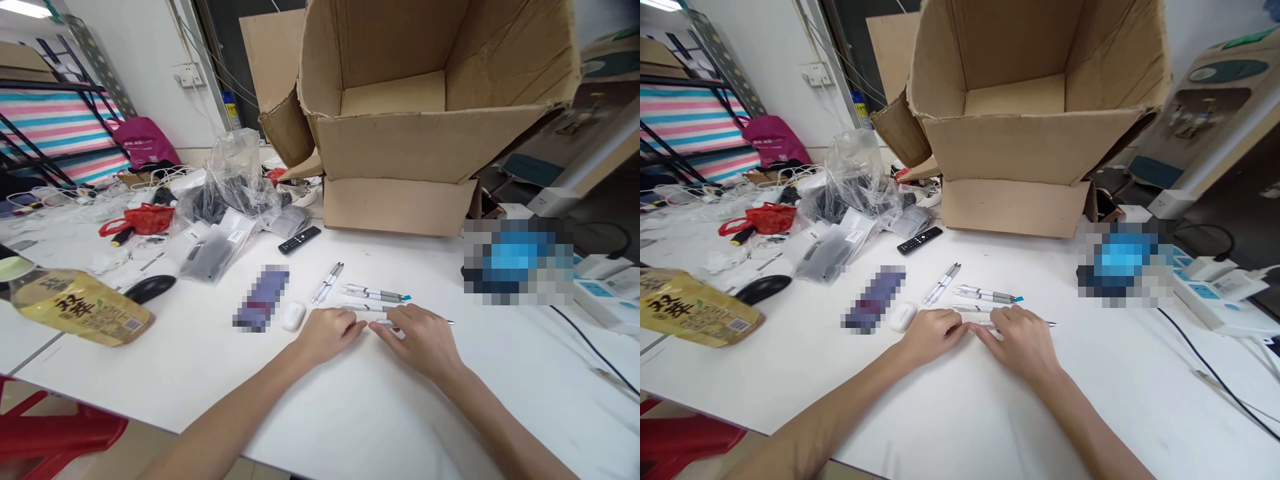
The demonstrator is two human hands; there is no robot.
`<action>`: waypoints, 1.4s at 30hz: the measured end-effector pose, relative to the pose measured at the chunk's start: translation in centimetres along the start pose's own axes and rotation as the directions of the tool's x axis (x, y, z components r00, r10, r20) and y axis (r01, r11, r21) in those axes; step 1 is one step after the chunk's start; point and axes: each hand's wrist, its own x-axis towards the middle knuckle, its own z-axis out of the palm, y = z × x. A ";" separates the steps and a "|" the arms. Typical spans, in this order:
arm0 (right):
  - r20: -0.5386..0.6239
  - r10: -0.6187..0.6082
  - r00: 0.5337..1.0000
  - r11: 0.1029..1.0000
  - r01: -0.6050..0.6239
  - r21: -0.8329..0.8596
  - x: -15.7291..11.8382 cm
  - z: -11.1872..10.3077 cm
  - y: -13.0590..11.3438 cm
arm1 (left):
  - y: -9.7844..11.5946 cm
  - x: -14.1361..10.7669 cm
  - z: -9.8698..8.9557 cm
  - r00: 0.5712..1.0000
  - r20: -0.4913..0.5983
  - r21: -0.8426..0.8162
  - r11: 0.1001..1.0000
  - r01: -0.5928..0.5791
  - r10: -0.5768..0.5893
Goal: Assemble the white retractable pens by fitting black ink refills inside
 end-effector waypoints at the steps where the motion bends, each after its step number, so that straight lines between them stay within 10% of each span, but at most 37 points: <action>1: -0.018 -0.012 1.000 1.000 0.012 0.015 0.0 0.0 0.0 | 0.0 0.0 0.0 0.999 0.030 0.000 1.000 -0.018 0.018; 13: -0.167 -0.150 0.974 0.975 0.174 0.139 -0.4 -0.2 -1.7 | 0.2 0.1 0.2 0.988 0.149 -0.037 0.999 -0.031 0.036; 42: -0.098 -0.364 0.926 0.931 0.358 -0.072 0.2 -1.4 -3.4 | 0.1 0.4 -0.2 0.981 0.192 -0.099 0.995 0.011 0.009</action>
